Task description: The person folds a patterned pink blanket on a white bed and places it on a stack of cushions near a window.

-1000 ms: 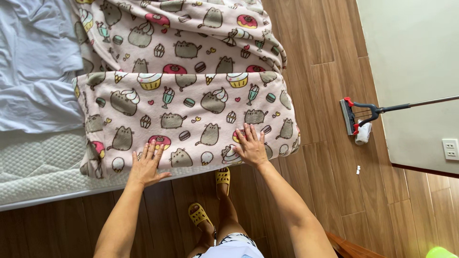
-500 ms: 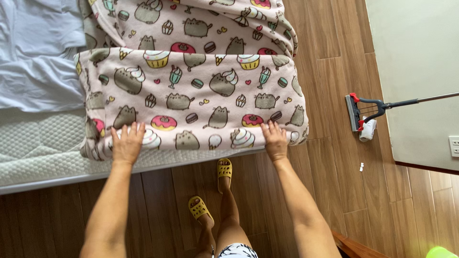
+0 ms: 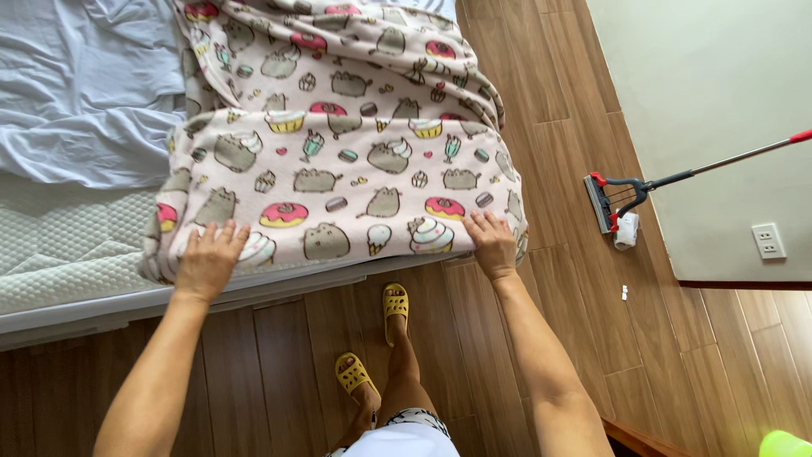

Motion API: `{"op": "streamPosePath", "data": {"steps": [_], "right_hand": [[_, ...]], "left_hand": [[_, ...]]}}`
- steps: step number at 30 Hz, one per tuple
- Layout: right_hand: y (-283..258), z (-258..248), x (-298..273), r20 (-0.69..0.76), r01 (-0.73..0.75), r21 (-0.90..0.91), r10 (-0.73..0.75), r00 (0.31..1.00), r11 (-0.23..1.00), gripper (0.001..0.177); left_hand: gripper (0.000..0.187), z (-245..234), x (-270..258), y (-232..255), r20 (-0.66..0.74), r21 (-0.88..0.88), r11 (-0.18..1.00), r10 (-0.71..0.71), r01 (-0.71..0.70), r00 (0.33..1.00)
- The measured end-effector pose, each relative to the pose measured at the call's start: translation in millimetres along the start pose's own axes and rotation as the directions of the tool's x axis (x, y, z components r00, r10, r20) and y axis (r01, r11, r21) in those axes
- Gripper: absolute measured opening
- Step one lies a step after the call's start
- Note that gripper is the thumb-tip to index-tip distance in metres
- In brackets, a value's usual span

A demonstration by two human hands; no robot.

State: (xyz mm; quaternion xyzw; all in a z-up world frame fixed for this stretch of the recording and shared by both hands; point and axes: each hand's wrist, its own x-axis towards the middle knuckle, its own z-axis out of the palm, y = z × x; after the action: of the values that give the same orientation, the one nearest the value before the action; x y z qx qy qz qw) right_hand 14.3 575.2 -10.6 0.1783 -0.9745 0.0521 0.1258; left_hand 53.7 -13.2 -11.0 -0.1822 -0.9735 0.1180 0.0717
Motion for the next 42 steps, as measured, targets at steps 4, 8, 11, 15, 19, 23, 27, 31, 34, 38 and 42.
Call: {"op": "streamPosePath", "data": {"steps": [4,8,11,15,19,23,27,31,34,38,42], "right_hand": [[-11,-10,-28,0.683,-0.180,-0.102,0.201,0.702,0.978,0.071],[1,-30,-9,0.682,-0.302,-0.026,0.238,0.691,0.953,0.078],[12,-34,27,0.532,-0.341,0.062,0.258,0.806,0.938,0.075],[14,-34,101,0.295,-0.205,0.137,0.157,0.943,0.969,0.068],[19,-23,181,0.114,-0.055,0.279,0.024,0.993,0.959,0.063],[35,11,267,0.107,-0.040,0.353,0.002,0.994,0.935,0.056],[64,51,329,0.152,-0.109,0.436,0.046,0.987,0.893,0.049],[99,92,376,0.177,-0.106,0.418,0.033,0.984,0.902,0.037],[126,121,401,0.256,-0.178,0.427,0.070,0.964,0.887,0.035],[155,160,427,0.346,-0.275,0.409,0.131,0.929,0.870,0.032],[168,194,449,0.362,-0.268,0.410,0.114,0.925,0.872,0.038]], "left_hand": [[0.062,24,-47,15,0.384,-0.113,0.990,-0.039,0.089,0.922],[0.060,13,-48,-10,0.756,-0.084,0.965,-0.099,0.247,0.647],[0.058,0,-15,-15,0.574,-0.177,0.934,-0.158,0.310,0.803],[0.059,-10,72,-13,0.238,-0.268,0.941,-0.143,0.207,0.961],[0.057,-19,171,1,0.152,-0.358,0.909,-0.167,0.211,0.974],[0.058,-16,270,3,0.117,-0.415,0.885,-0.180,0.213,0.977],[0.054,0,355,2,0.129,-0.392,0.892,-0.188,0.224,0.974],[0.053,35,413,2,0.301,-0.400,0.854,-0.221,0.333,0.928],[0.061,71,443,0,0.397,-0.396,0.816,-0.262,0.421,0.880],[0.063,105,473,-6,0.385,-0.404,0.809,-0.273,0.427,0.881],[0.079,104,511,-14,0.556,-0.373,0.784,-0.240,0.497,0.796]]}}
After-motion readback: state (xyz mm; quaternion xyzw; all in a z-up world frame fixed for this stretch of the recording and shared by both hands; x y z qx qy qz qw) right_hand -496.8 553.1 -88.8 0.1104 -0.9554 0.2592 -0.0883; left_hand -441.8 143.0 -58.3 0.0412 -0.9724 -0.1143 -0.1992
